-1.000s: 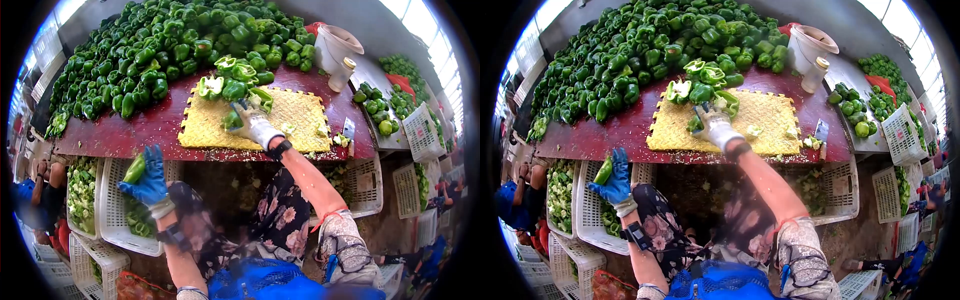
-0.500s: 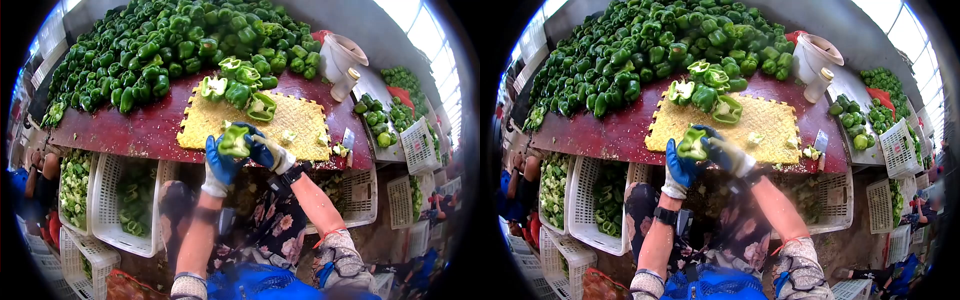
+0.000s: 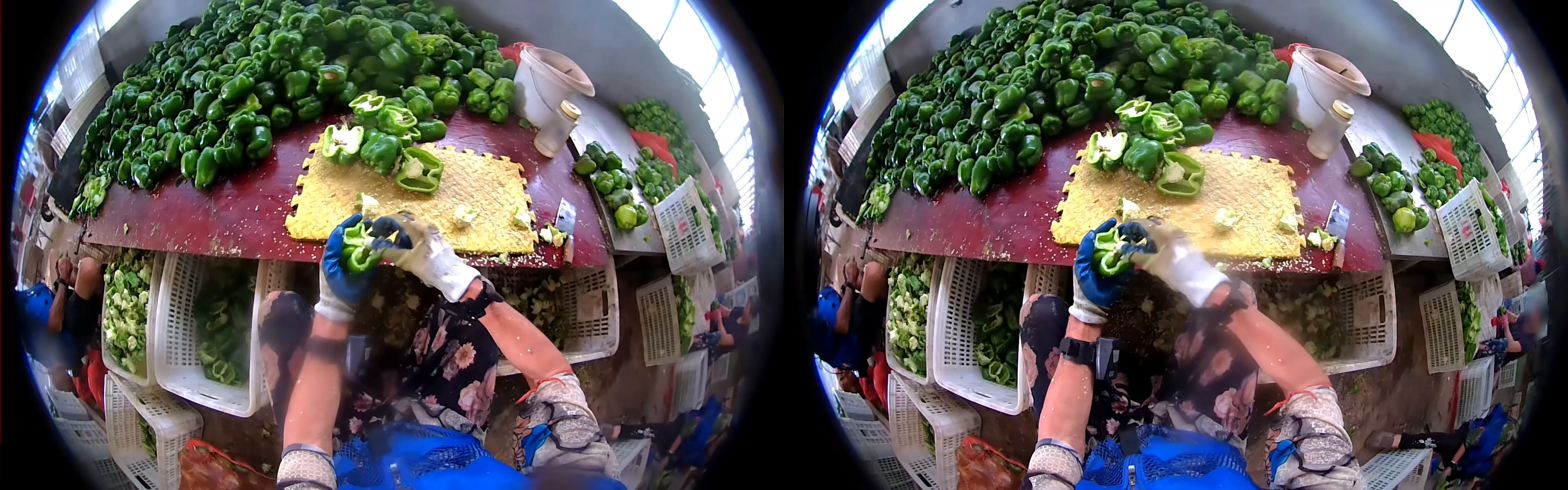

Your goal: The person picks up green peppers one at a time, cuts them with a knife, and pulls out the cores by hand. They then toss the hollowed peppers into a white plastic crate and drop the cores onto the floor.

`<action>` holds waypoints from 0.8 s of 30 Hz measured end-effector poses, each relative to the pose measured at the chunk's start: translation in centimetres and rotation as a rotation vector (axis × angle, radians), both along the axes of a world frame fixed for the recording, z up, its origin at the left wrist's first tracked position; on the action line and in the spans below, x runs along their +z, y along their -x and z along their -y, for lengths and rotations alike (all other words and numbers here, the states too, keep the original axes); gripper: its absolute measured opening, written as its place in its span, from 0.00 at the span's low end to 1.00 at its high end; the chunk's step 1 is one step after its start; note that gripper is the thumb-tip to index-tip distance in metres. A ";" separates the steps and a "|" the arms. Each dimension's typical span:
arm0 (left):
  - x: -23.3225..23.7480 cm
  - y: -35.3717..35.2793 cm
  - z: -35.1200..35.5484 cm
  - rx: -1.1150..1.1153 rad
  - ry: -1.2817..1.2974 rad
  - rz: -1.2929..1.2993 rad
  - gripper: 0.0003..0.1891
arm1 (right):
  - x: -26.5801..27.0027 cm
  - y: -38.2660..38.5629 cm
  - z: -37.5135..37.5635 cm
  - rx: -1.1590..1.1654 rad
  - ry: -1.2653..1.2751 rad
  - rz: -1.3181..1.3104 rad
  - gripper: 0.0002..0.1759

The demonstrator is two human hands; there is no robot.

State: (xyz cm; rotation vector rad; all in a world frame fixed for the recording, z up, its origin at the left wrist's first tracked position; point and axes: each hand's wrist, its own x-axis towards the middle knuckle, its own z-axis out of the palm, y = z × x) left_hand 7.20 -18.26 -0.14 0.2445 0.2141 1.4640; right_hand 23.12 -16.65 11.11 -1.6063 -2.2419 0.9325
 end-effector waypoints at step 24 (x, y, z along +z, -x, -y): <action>-2.5 -0.2 0.6 0.173 -0.060 -0.506 0.18 | -8.8 0.7 -1.7 0.378 -0.206 0.321 0.36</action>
